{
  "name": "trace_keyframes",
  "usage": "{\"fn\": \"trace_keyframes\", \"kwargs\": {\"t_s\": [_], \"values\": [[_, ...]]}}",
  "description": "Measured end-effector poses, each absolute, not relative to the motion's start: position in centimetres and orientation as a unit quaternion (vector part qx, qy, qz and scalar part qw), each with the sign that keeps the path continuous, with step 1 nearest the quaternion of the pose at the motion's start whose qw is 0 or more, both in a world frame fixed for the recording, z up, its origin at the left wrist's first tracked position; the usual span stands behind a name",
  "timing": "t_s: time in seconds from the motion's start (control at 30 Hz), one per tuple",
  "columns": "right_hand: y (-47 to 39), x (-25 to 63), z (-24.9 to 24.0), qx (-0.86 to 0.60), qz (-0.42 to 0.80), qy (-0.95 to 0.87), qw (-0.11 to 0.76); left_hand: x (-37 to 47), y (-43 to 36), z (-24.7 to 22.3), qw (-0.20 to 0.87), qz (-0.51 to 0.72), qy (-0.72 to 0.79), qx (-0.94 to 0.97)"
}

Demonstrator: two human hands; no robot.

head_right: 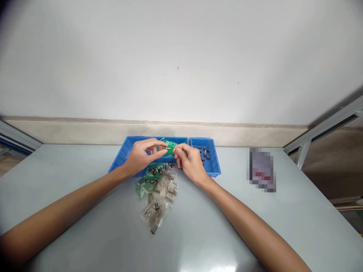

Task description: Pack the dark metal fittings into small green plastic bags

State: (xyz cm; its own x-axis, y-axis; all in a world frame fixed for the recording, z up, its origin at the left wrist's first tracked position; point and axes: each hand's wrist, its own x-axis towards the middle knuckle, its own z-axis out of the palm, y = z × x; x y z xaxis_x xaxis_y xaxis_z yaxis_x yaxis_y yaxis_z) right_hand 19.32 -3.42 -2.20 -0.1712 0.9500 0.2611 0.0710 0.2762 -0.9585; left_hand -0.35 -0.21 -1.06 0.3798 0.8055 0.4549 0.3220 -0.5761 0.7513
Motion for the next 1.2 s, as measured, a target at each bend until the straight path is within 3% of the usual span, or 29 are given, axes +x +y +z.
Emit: {"fn": "trace_keyframes", "kwargs": {"t_s": [0.8,1.2], "values": [[-3.59,19.21,-2.35,-0.478,0.402,-0.585,0.518,-0.44,-0.28,-0.95,0.26,0.425,0.358,0.79],[-3.55,19.28,-2.23,-0.441,0.423,-0.599,0.518,-0.42,-0.24,-0.93,0.264,0.427,0.358,0.788]]}}
